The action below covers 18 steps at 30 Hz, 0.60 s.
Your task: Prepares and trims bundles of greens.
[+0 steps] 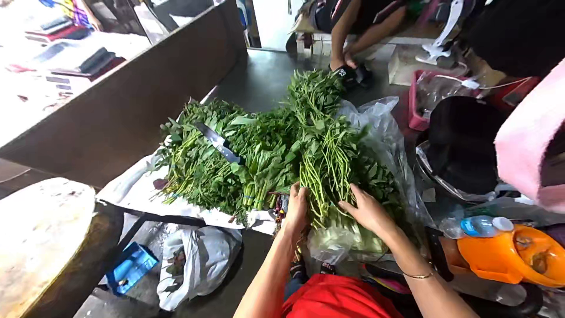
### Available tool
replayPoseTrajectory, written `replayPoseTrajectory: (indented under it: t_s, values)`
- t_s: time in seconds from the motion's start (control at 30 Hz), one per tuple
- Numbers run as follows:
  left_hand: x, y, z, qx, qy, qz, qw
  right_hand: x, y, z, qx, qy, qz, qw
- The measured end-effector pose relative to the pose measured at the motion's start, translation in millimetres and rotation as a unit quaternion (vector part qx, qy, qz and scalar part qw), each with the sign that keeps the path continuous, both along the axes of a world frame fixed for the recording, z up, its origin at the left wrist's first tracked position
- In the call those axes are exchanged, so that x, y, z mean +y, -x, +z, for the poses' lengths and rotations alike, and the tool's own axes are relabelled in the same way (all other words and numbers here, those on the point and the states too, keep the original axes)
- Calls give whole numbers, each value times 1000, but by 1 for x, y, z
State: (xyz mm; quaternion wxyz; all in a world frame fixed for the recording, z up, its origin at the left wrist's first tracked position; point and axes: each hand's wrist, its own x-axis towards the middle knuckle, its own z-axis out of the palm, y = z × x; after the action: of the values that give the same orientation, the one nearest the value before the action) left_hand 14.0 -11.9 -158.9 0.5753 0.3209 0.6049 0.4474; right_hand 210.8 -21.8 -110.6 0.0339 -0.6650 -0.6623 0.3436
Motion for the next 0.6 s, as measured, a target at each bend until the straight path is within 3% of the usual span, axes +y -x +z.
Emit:
replayPoseTrajectory:
  t_s: [0.1,0.2,0.27,0.37,0.5,0.6]
  values:
    - [0,26,-29,147,12,-136,980,0,-24,-1,1,-5,25,1000]
    - [-11,34,6,339,-6,-223,914,-8,-42,-5,44,-77,-29,996]
    - [-19,26,38,432,-96,-197,875,-15,-48,-9,80,-129,-70,986]
    - [-18,-5,62,440,-221,-183,851,-19,-44,-15,108,-110,-88,984]
    - [9,-49,61,403,-43,-336,850,-18,-28,-28,105,-105,-103,984]
    - [19,-64,46,392,10,-353,850,-17,-20,-29,86,-83,-86,989]
